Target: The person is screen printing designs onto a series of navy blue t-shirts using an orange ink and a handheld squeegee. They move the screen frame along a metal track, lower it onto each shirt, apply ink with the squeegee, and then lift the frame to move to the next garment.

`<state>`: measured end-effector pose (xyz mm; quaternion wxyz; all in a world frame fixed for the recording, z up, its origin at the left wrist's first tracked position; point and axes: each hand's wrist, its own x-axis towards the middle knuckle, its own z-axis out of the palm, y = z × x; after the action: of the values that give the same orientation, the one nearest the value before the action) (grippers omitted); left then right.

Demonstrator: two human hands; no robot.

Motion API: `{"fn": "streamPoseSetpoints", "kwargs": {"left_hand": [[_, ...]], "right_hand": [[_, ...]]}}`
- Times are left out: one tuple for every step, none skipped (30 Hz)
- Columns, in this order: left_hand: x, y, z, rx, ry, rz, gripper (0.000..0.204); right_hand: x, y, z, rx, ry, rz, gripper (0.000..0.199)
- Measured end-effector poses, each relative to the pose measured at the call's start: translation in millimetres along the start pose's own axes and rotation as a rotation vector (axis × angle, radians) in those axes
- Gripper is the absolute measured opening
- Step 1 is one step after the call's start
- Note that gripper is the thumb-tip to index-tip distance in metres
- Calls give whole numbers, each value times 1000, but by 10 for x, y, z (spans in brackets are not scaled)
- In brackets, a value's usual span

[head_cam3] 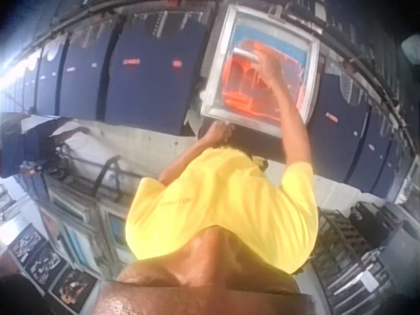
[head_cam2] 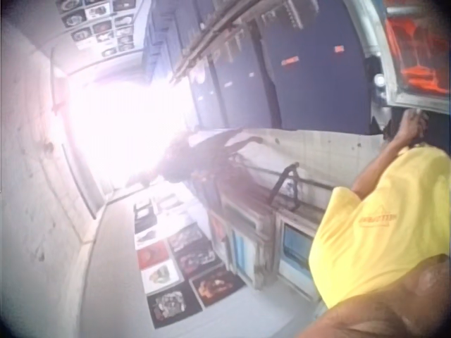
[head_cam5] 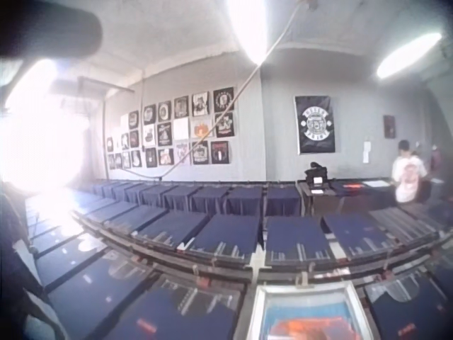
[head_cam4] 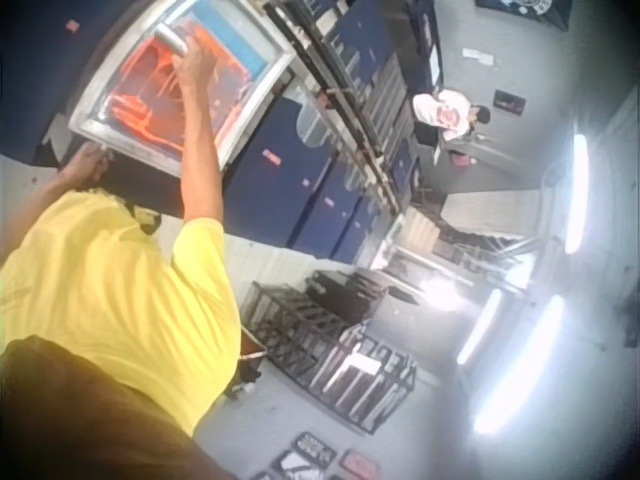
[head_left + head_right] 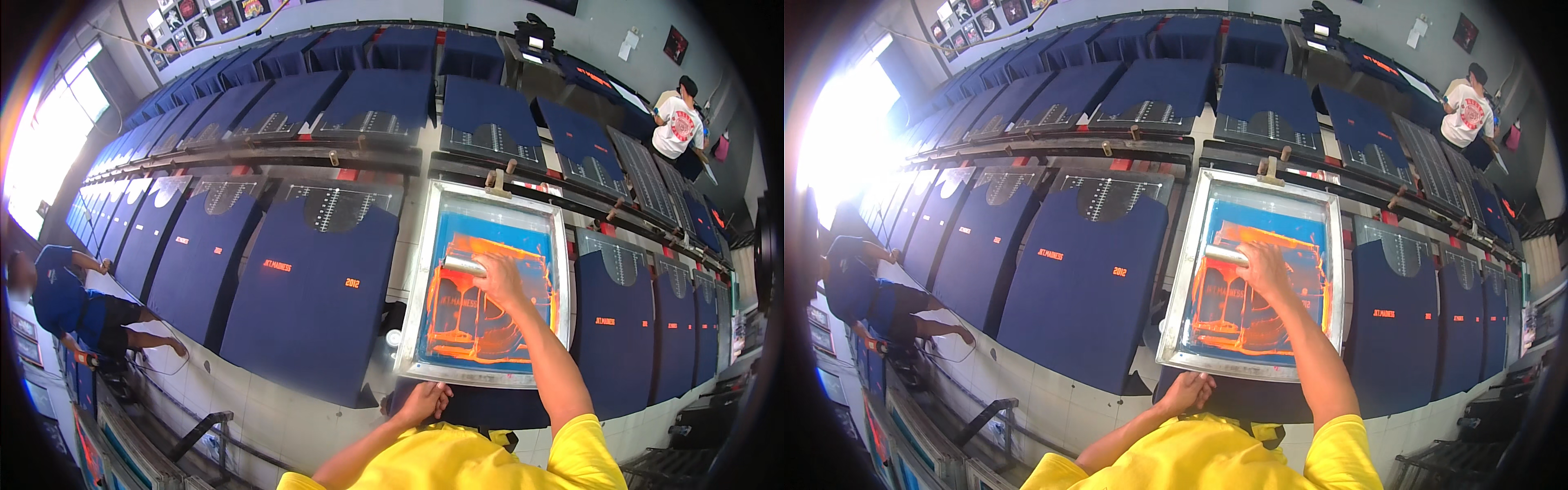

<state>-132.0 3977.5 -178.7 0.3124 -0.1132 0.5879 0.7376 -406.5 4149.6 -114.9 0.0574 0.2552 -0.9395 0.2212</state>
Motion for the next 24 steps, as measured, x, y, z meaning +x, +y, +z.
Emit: {"fn": "streamPoseSetpoints", "kwargs": {"left_hand": [[-17, 19, 4, 10, 6, 2, 43], [-26, 41, 7, 20, 10, 4, 41], [-35, 66, 6, 31, 19, 10, 40], [-37, 53, 12, 30, 23, 2, 40], [-37, 35, 27, 29, 25, -6, 39], [-27, 38, 29, 31, 27, -9, 39], [-26, 44, 23, 27, 31, -12, 38], [-25, 49, 20, 23, 34, -16, 38], [-23, 55, 10, 17, 38, -18, 37], [-12, 50, -1, -13, 31, -34, 36], [3, 45, -1, -41, 15, -53, 35], [11, 28, -9, -65, 5, -75, 33], [35, 7, -25, -108, -6, -95, 32], [72, -14, -45, -151, -17, -115, 31], [100, -24, -61, -190, -30, -137, 30], [119, -37, -82, -257, -51, -189, 29], [134, -52, -111, -325, -71, -241, 29], [133, -38, -135, -391, -90, -294, 28], [131, -27, -147, -419, -103, -298, 28], [134, -15, -158, -448, -115, -302, 29], [117, 0, -160, -480, -126, -308, 29], [47, 160, -164, -297, -127, -289, 28], [-55, 328, -189, -114, -130, -269, 28], [-166, 502, -216, 73, -129, -239, 27]], "right_hand": [[9, 7, -6, -2, -8, 12, 34], [-6, 9, -11, -4, -16, 26, 34], [-19, -16, -23, -17, -9, 8, 35], [-48, -42, -34, -31, -2, -8, 35], [-92, -67, -49, -45, 7, -22, 36], [-161, -112, -63, -104, 17, -47, 38], [-287, -179, -34, -158, 25, -76, 40], [-439, -253, -8, -213, 33, -103, 42], [-621, -359, -1, -187, 19, -135, 43], [-826, -471, 6, -160, 3, -167, 45], [-1069, -576, 29, -160, 11, -149, 46], [-1215, -686, 34, -153, 21, -132, 47], [-1250, -728, 25, -141, 38, -131, 47], [-1276, -771, 9, -128, 54, -131, 46], [-1305, -809, -15, -117, 73, -126, 46], [-1318, -832, -34, -100, 110, -140, 49], [-1371, -869, -56, -105, 85, -134, 51], [-1448, -919, -68, -109, 62, -127, 53], [-1503, -951, -67, -112, 37, -122, 55], [-1529, -960, -53, -106, 44, -124, 56], [-1572, -972, -32, -98, 48, -126, 57], [-1613, -968, -8, -89, 52, -126, 58], [-1649, -958, 17, -84, 43, -113, 58], [-1637, -954, 38, -80, 43, -106, 58]]}}
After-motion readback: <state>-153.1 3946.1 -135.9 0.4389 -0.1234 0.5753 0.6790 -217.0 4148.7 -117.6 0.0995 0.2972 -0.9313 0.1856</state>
